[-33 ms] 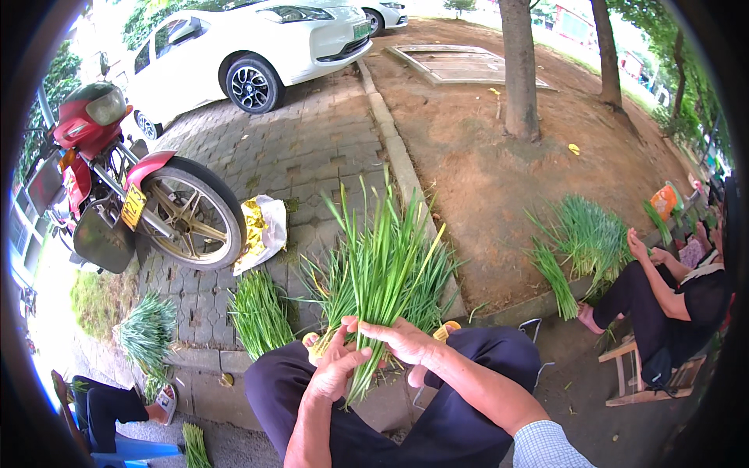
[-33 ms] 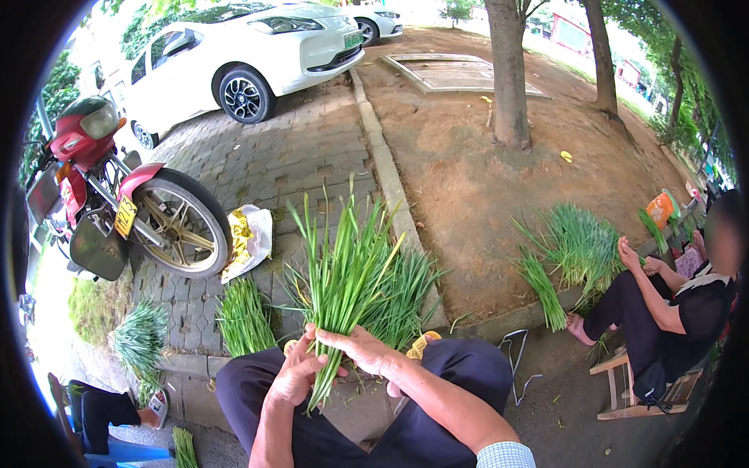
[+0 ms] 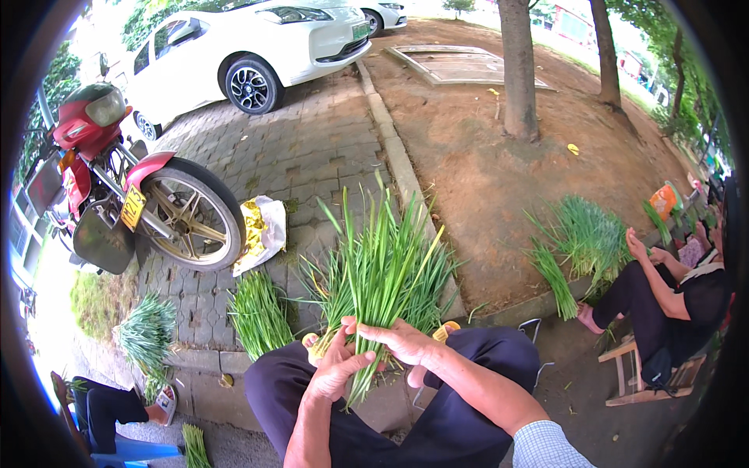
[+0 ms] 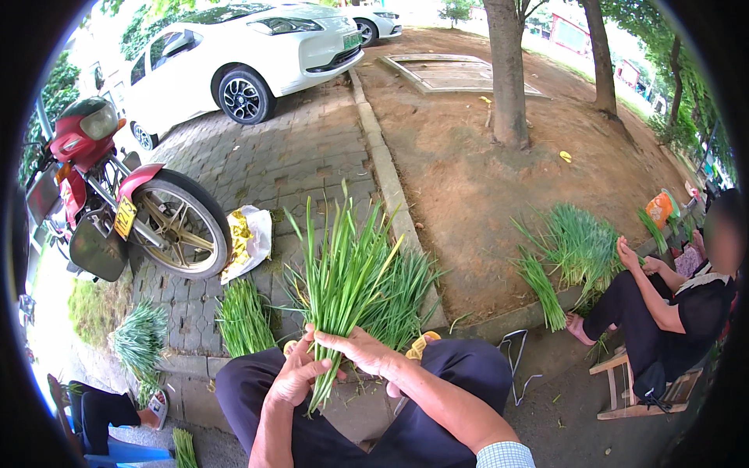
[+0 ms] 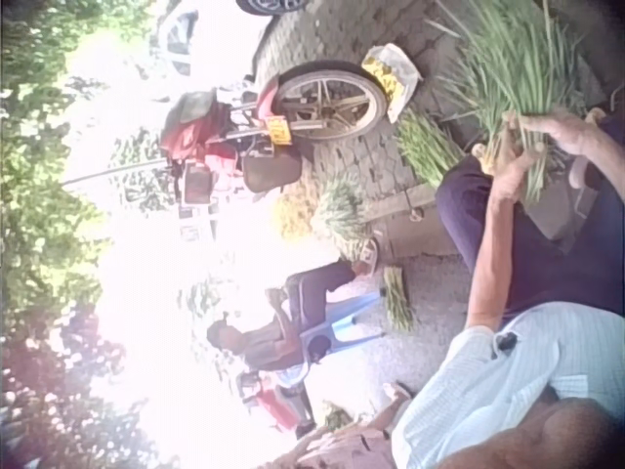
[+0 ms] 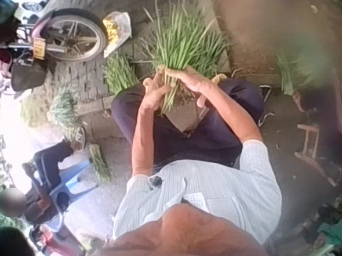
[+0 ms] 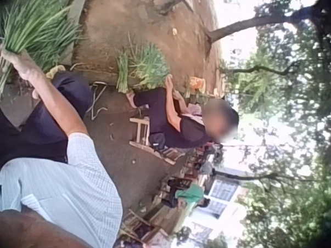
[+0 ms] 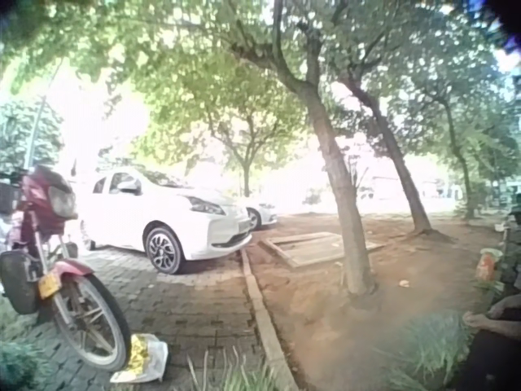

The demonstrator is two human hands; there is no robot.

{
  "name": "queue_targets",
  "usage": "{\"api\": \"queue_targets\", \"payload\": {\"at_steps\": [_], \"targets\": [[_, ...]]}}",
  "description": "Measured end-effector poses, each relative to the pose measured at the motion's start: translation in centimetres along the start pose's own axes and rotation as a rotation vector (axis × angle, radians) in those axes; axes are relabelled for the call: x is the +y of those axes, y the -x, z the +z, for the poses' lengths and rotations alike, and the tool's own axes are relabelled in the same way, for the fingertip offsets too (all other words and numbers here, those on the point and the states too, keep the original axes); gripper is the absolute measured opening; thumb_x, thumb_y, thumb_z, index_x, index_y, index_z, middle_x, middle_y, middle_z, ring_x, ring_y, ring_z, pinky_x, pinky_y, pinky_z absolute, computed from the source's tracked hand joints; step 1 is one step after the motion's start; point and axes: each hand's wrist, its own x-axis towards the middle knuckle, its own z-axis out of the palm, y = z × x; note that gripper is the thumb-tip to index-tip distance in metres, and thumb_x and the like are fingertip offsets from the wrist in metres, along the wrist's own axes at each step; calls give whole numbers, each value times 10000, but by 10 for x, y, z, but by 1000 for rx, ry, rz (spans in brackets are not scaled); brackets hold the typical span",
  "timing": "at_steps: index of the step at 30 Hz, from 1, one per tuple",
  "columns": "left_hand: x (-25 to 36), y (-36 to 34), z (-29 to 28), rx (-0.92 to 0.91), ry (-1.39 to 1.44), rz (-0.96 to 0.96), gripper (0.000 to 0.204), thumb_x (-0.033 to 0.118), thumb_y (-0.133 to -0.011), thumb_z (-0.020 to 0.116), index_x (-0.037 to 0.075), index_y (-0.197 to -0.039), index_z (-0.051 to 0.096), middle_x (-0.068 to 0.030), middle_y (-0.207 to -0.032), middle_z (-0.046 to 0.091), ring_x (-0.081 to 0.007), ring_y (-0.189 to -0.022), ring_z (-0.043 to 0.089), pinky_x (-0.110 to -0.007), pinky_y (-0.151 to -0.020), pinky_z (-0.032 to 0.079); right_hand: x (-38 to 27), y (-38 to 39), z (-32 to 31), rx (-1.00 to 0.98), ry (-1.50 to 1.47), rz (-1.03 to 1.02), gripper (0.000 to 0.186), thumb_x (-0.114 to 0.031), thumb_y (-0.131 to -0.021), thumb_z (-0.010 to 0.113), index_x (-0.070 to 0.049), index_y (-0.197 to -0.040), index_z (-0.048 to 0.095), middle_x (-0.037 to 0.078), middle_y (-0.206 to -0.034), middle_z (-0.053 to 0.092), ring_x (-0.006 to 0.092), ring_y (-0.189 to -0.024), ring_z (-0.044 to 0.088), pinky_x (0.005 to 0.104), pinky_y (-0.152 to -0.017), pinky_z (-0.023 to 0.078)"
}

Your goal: The person sits on the ground and bundles long green vegetables by hand. They gather the stalks, align them, and tie them into neat bunches using thin strips of material, placing the finished bundles on the pavement.

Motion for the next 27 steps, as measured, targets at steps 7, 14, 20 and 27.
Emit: {"api": "queue_targets", "payload": {"at_steps": [7,14,20,27], "targets": [[0,1,6,-148,-46,-42,339,32,-808,679,-2,-1091,495,-112,-756,604,-235,-638,629,-346,-591,545,-1,6,9,-86,101,81,539,-289,-880,656,-41,-1323,474,99,-1195,559,146,-1034,551,283,-755,508],[1,10,8,-96,27,-46,220,-1,-829,628,3,-1031,542,-116,-720,603,-235,-543,604,-316,-478,494,-29,18,23,-209,19,43,416,-332,-872,649,3,-1106,573,113,-987,614,168,-612,629,268,-398,533],[10,15,10,36,35,-30,186,-3,-817,642,25,-984,565,-102,-715,603,-208,-517,584,-309,-446,478,-34,7,-21,131,519,-57,615,-541,-861,582,35,-1075,606,134,-960,639,191,-875,611,317,-760,513],[13,17,4,31,5,-22,154,-12,-813,643,-5,-953,580,-98,-707,603,-183,-509,575,-294,-450,468,-74,17,-34,713,914,-868,162,-152,-878,636,-59,-1011,635,66,-841,627,116,-701,598,238,-596,494]]}}
